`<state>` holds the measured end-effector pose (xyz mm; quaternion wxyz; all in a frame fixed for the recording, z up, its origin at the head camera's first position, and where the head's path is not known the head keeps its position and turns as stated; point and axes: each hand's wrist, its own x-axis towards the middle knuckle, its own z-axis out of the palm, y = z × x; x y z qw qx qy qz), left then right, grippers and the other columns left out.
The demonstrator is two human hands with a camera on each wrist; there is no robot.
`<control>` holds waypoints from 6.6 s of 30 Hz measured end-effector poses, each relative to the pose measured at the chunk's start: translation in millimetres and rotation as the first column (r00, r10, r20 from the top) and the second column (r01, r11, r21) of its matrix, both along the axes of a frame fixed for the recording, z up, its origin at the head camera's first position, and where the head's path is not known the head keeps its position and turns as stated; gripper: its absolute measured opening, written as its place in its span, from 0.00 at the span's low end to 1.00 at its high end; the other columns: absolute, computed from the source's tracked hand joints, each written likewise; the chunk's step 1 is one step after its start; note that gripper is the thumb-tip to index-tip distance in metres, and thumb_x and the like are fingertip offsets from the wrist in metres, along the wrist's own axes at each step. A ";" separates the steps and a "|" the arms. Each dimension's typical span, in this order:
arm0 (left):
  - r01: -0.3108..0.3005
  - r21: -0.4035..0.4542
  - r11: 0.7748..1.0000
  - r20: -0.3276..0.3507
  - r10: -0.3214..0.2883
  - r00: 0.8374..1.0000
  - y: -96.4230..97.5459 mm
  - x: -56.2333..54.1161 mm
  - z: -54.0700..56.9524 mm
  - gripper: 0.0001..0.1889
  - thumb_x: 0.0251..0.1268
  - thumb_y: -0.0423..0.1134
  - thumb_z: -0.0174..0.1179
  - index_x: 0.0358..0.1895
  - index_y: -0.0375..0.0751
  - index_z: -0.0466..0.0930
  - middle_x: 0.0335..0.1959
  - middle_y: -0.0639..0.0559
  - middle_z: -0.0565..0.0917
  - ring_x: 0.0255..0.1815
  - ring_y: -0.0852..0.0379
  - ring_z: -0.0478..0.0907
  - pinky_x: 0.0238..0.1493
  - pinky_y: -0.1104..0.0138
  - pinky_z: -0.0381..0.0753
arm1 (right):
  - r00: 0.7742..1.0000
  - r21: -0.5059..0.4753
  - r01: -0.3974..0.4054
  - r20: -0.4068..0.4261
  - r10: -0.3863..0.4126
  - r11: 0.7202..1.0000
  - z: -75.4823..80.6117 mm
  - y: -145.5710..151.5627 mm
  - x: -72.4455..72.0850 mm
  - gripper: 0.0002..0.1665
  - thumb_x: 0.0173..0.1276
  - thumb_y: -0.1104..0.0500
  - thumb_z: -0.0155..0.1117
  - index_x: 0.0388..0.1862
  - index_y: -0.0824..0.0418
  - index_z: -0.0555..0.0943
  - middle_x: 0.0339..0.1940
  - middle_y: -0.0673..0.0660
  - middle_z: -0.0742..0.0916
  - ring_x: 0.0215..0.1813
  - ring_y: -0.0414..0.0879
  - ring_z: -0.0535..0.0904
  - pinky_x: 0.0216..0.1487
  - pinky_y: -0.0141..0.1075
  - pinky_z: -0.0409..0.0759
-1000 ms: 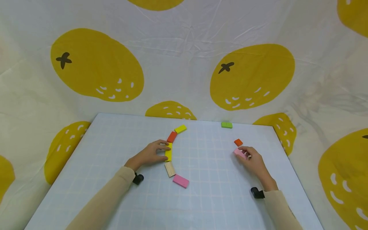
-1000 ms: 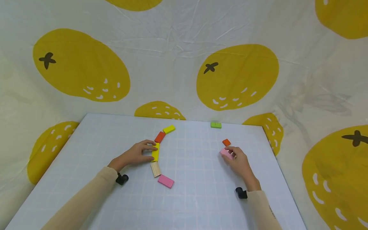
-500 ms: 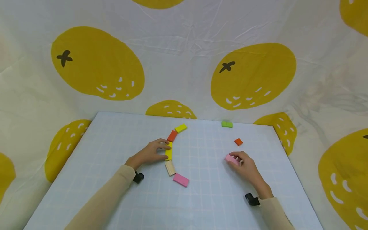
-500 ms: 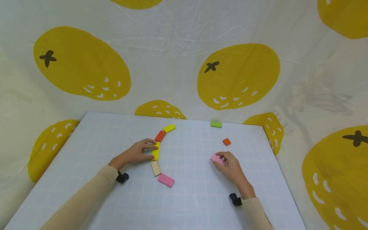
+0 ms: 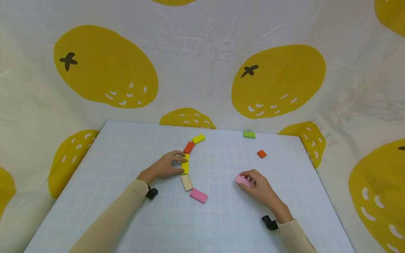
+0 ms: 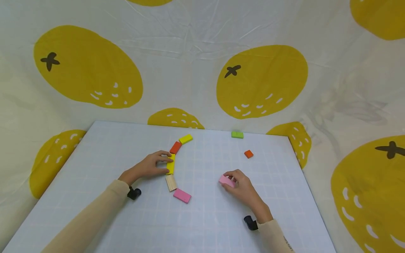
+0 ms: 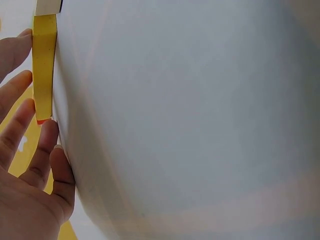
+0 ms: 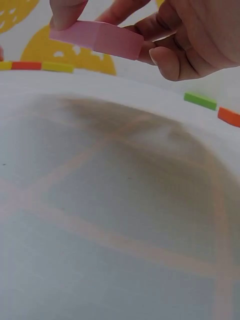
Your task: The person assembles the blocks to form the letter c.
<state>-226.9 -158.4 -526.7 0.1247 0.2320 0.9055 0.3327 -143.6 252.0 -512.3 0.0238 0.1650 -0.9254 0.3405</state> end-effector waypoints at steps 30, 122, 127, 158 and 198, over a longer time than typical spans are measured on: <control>0.022 -0.016 1.000 -0.021 -0.022 1.000 -0.8 -2.5 5.5 0.24 0.65 0.47 0.72 0.63 0.47 0.84 0.71 0.48 0.74 0.73 0.43 0.69 0.74 0.44 0.70 | 0.985 -0.098 -0.165 0.025 0.168 0.981 -1.6 -38.2 17.8 0.18 0.63 0.57 0.79 0.51 0.52 0.85 0.40 0.44 0.82 0.40 0.39 0.75 0.38 0.32 0.79; -0.007 -0.026 1.000 0.027 0.008 1.000 0.9 -2.5 3.0 0.24 0.66 0.48 0.71 0.64 0.48 0.83 0.72 0.49 0.73 0.75 0.42 0.67 0.75 0.42 0.67 | 0.923 -0.008 -0.332 0.203 0.326 0.943 -9.0 -80.0 27.5 0.16 0.68 0.54 0.75 0.52 0.55 0.85 0.46 0.47 0.84 0.46 0.40 0.77 0.49 0.32 0.82; -0.014 -0.036 0.999 0.034 0.015 0.999 0.4 -4.3 3.7 0.24 0.66 0.48 0.71 0.64 0.49 0.83 0.72 0.49 0.73 0.75 0.42 0.66 0.76 0.41 0.66 | 0.921 0.000 -0.342 0.200 0.335 0.940 -5.0 -81.4 25.3 0.17 0.67 0.55 0.75 0.53 0.55 0.85 0.47 0.47 0.84 0.46 0.40 0.77 0.50 0.33 0.82; -0.018 -0.032 0.999 0.021 0.019 1.000 1.3 -5.4 -0.9 0.25 0.64 0.49 0.72 0.64 0.48 0.84 0.71 0.50 0.74 0.75 0.43 0.67 0.75 0.42 0.68 | 0.969 0.023 -0.203 0.152 0.197 0.979 32.1 -55.0 -14.8 0.30 0.69 0.49 0.72 0.66 0.60 0.79 0.63 0.53 0.83 0.66 0.56 0.79 0.67 0.53 0.79; -0.019 -0.024 1.000 0.022 0.020 1.000 0.5 -7.8 -3.2 0.24 0.65 0.49 0.72 0.63 0.49 0.84 0.71 0.48 0.74 0.75 0.40 0.66 0.75 0.39 0.66 | 0.991 -0.001 0.105 0.086 -0.105 0.994 40.5 0.9 -152.2 0.39 0.71 0.50 0.70 0.75 0.64 0.68 0.69 0.69 0.76 0.69 0.65 0.72 0.70 0.60 0.73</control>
